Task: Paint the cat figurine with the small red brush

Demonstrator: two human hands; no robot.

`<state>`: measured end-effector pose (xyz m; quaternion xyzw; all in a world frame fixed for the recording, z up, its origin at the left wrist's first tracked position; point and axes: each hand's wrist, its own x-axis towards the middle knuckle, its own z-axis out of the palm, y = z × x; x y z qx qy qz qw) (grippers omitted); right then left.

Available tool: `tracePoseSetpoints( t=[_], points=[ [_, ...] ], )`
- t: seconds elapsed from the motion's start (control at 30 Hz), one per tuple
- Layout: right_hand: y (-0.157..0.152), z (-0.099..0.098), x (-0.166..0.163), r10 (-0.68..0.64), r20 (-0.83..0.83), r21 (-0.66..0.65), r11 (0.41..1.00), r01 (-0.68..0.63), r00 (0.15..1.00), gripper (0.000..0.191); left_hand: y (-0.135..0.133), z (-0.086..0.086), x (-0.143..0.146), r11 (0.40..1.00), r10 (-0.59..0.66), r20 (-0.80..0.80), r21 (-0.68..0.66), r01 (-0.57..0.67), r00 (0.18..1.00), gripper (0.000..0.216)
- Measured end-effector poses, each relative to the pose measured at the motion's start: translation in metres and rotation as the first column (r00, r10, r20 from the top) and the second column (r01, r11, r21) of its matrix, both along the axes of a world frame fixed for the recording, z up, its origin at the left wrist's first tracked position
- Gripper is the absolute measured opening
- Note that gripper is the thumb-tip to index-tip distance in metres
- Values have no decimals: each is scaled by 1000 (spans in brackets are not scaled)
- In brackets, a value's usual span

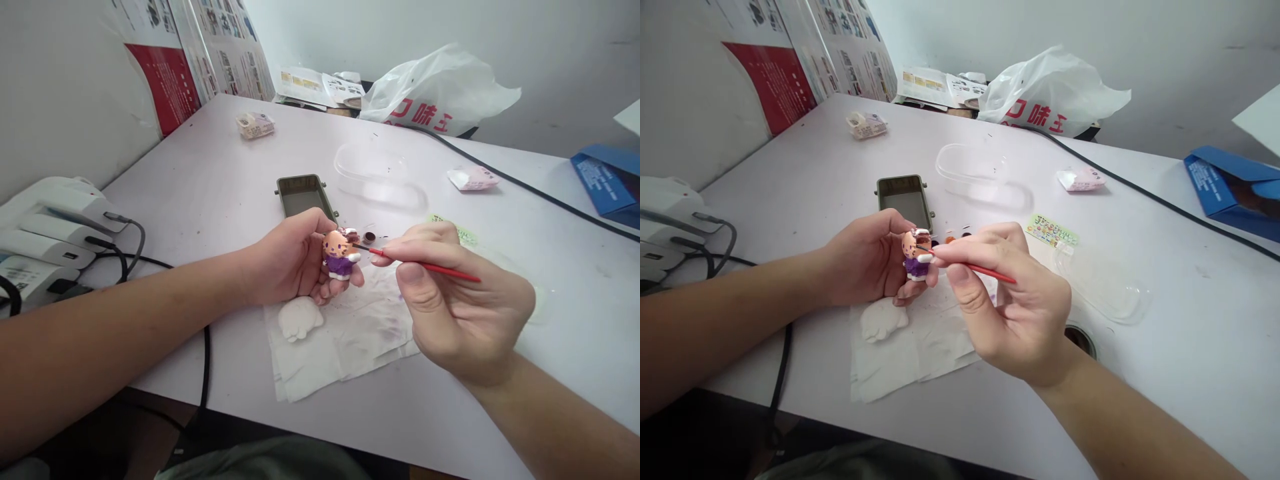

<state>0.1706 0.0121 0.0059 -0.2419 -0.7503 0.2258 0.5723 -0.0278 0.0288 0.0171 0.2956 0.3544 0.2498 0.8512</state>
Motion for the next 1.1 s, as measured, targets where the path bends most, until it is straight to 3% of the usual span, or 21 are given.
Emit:
tracePoseSetpoints(
  t=[0.23, 0.47, 1.1],
  points=[
    [-2, -1, 1, -150, 74, 100, 985, 142, 986, 34, -2, 0, 3, 999, 35, -14, 15, -35, 999, 36],
    [-2, -1, 0, -144, 95, 83, 987, 136, 985, 33, -1, -3, 1, 1000, -3, 11, 31, 3, 1000, 40],
    [-1, 0, 6, -200, 140, 193, 966, 171, 970, 35, -1, -3, 1, 1000, -16, -14, 18, 16, 1000, 42]
  ],
)
